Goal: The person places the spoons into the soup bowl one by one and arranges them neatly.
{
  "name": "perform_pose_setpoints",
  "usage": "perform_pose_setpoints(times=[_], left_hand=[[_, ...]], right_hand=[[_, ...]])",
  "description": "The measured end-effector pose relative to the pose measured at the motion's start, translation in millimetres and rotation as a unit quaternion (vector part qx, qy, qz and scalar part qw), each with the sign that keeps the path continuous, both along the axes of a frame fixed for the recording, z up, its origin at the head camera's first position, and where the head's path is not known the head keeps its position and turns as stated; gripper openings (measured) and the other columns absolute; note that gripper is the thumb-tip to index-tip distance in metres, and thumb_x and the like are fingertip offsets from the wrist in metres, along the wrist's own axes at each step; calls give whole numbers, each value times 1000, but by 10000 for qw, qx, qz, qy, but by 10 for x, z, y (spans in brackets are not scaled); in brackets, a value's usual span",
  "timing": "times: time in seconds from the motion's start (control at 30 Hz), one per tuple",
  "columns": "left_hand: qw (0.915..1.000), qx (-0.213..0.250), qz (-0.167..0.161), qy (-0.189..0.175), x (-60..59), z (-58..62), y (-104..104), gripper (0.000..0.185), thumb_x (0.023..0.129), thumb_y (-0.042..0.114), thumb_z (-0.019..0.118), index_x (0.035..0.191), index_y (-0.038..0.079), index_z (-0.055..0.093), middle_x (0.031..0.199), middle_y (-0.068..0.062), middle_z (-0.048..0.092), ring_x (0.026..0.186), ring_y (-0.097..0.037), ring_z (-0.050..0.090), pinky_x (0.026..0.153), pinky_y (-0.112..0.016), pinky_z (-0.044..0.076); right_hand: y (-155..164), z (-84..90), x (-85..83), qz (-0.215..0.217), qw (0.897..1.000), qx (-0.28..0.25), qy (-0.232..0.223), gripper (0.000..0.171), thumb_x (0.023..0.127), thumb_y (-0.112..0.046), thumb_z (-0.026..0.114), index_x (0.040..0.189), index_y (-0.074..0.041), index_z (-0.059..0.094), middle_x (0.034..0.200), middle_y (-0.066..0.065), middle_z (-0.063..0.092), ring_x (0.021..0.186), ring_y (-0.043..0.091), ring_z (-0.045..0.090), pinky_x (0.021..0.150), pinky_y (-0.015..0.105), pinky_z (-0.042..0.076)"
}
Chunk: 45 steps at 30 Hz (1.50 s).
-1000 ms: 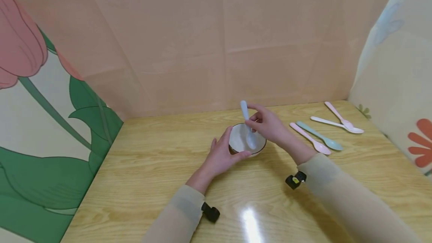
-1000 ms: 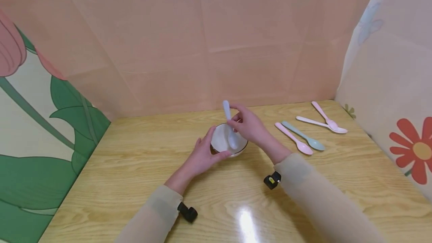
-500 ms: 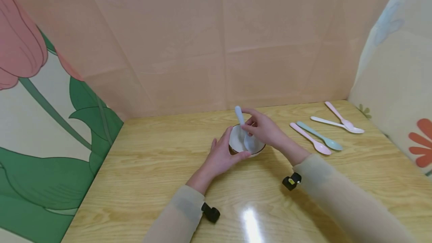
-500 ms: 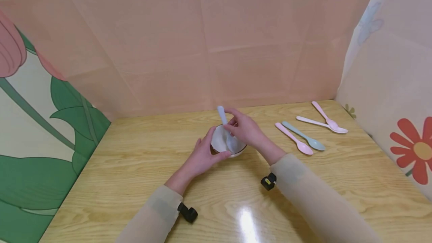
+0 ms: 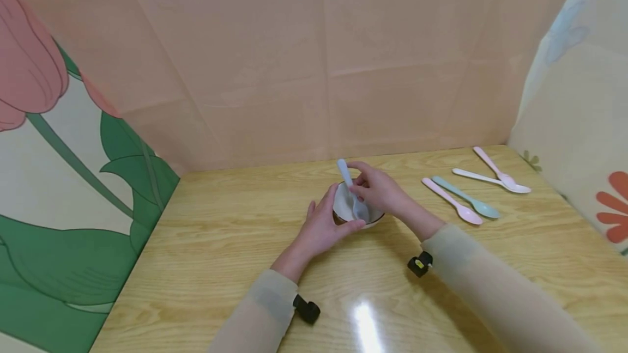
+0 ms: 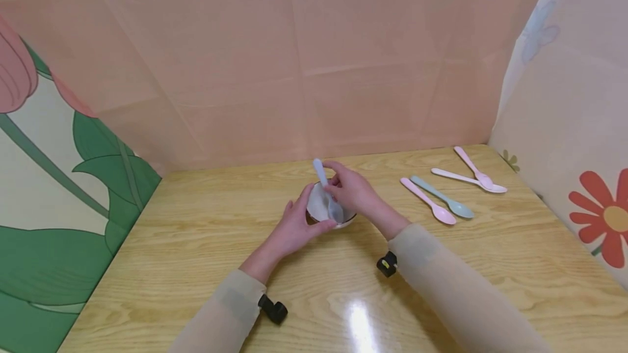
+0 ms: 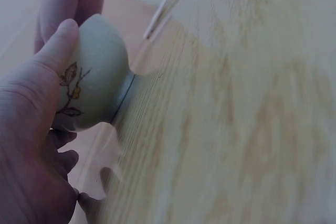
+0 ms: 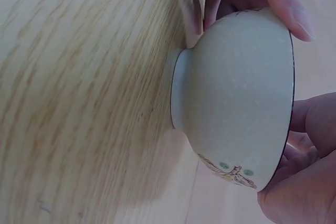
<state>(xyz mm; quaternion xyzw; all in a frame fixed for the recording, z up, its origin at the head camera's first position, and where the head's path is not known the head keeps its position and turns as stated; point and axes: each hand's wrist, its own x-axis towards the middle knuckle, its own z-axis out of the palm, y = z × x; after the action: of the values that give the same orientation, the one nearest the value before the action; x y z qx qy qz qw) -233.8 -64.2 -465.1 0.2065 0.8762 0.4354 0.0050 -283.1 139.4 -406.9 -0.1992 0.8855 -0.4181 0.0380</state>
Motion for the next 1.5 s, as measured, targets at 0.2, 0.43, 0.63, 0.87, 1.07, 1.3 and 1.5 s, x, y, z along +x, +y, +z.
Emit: perform_pose_setpoints(times=[0.2, 0.43, 0.63, 0.87, 1.07, 1.3, 1.5], left_hand=[[10000, 6, -18, 34, -5, 1, -4, 96, 100, 54, 81, 174, 24, 26, 165, 1, 53, 154, -20, 47, 131, -70, 2], [10000, -79, 8, -39, -13, -33, -18, 102, 100, 57, 79, 176, 21, 21, 168, 0, 49, 155, -20, 45, 132, -67, 0], [10000, -46, -16, -83, -10, -40, -19, 102, 101, 58, 78, 177, 23, 20, 168, 1, 50, 155, -19, 45, 133, -64, -1], [9999, -127, 14, -66, -21, -45, -13, 103, 100, 58, 79, 177, 22, 21, 170, 2, 46, 157, -20, 43, 133, -64, -1], [10000, -88, -18, -41, -56, -65, -12, 98, 99, 56, 81, 175, 28, 25, 165, 8, 50, 154, -18, 47, 133, -63, -1], [10000, 44, -65, -62, -87, -90, -26, 97, 99, 55, 82, 174, 30, 27, 158, 8, 57, 153, -21, 48, 134, -62, -1], [9995, 216, 101, -197, -77, -82, -55, 98, 96, 56, 85, 173, 34, 28, 154, 3, 60, 157, -35, 40, 134, -63, 1]], right_hand=[[-24, -10, -18, 4, 9998, 200, 45, 58, 111, -7, 67, 165, -9, 47, 106, 15, 74, 82, 23, 67, 71, 38, 55], [-35, -15, -27, 53, 9992, 381, 81, 59, 110, -6, 67, 165, -8, 46, 106, 14, 75, 81, 22, 67, 71, 38, 55], [-37, -48, -38, 43, 9984, 541, 175, 59, 109, -5, 68, 164, -7, 47, 107, 14, 76, 82, 22, 68, 72, 40, 56], [-27, -70, -28, 9, 9982, 553, 216, 60, 109, -5, 69, 164, -5, 47, 113, 18, 76, 90, 26, 72, 78, 44, 61], [5, -79, -10, -177, 9992, 341, 144, 53, 110, -10, 68, 160, -4, 53, 120, 17, 74, 94, 25, 73, 79, 40, 63], [120, -63, 61, -257, 9991, -79, 317, 46, 112, -12, 67, 156, -5, 59, 125, 17, 73, 102, 29, 76, 81, 43, 65], [264, -10, 120, -420, 9976, -198, 515, 43, 113, -16, 68, 154, -4, 61, 123, 17, 73, 93, 30, 75, 76, 39, 61]])
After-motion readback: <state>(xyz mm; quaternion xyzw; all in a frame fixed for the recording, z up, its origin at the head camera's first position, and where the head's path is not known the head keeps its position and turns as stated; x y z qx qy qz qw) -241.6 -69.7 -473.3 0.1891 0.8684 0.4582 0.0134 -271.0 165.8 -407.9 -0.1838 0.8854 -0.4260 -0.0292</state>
